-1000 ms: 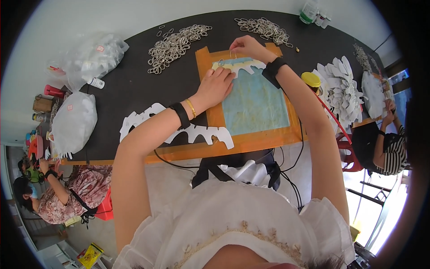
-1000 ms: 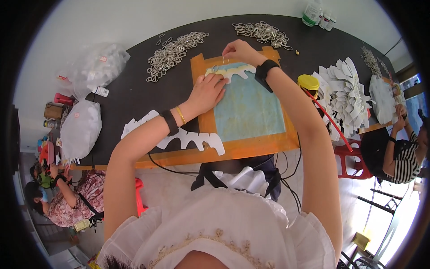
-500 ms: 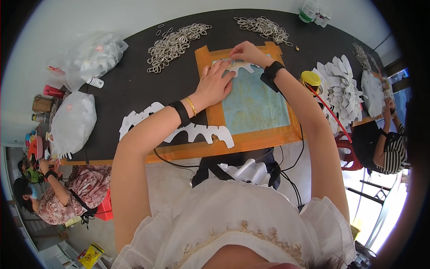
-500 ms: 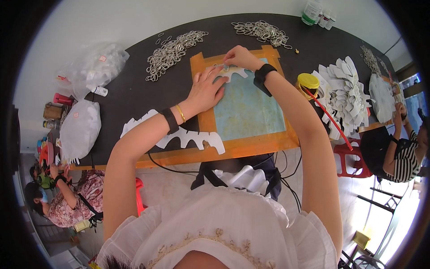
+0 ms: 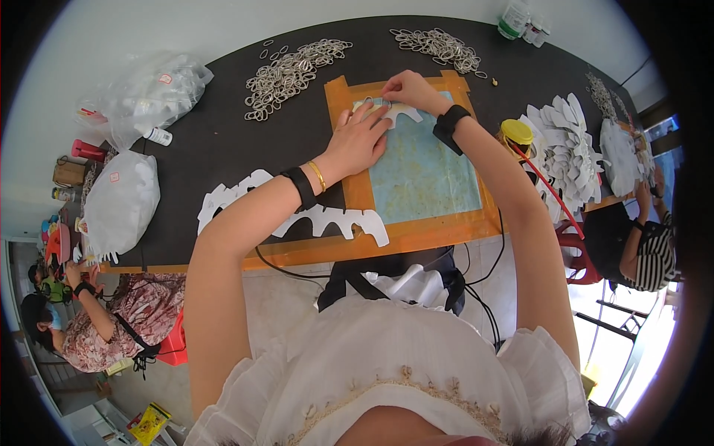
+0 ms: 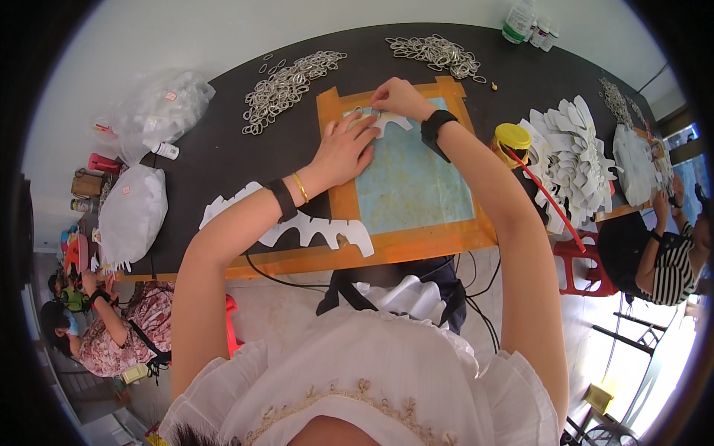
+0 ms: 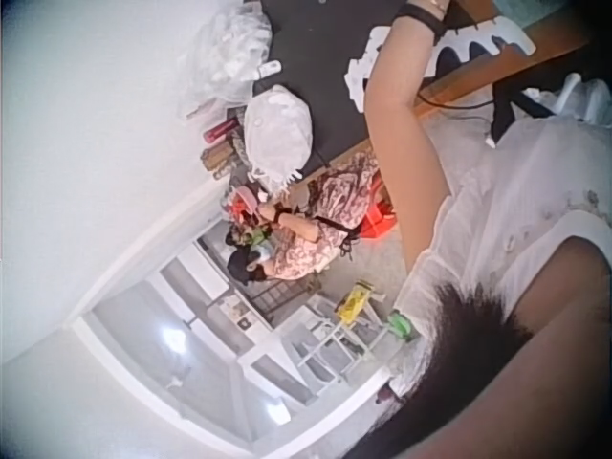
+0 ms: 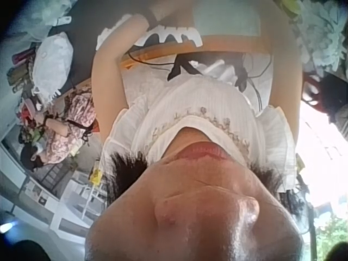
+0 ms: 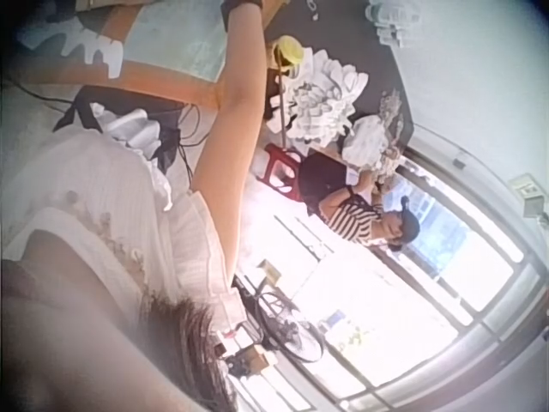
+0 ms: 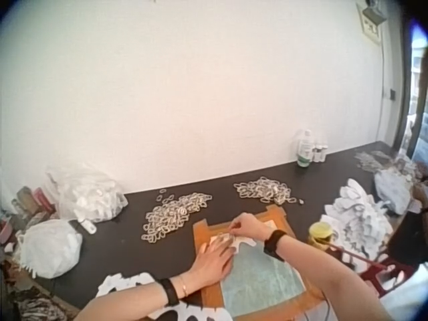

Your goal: Apply glue with a brush and hot glue gun to assemble white shoe upper components at a workshop table.

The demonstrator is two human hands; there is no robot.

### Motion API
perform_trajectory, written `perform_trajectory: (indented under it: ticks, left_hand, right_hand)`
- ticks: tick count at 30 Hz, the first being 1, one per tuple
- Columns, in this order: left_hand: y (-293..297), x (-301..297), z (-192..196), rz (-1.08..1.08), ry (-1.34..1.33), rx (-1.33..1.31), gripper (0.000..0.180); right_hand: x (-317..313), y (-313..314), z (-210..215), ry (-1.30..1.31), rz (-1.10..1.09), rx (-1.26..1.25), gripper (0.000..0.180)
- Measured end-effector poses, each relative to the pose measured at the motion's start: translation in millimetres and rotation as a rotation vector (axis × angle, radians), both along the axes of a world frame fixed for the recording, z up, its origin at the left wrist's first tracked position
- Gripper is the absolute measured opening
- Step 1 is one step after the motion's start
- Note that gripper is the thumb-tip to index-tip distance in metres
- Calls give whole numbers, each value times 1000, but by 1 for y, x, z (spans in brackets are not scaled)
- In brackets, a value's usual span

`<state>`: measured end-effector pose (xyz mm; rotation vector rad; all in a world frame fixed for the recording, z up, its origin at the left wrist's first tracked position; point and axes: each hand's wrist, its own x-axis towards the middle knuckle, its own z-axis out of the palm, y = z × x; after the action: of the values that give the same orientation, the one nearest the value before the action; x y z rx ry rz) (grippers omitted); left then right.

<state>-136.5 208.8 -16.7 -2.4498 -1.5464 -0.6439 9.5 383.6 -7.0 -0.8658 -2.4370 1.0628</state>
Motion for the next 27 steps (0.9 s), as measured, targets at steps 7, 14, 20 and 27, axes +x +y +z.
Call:
perform_trajectory:
  ticks: [7, 14, 20, 27]
  left_hand:
    - [0, -2, -1, -6, 7, -26, 34]
    - [0, 0, -5, -6, 10, 61, 34]
    - [-1, 2, 0, -12, 22, 108, 39]
    - [-2, 4, -6, 48, 19, 98, 40]
  right_hand:
    - [-2, 3, -3, 6, 43, 42, 20]
    - [-28, 30, 48, 186, -8, -79, 28]
    - [-123, 12, 57, 115, 59, 281, 22]
    - [-183, 2, 17, -64, 79, 373, 18]
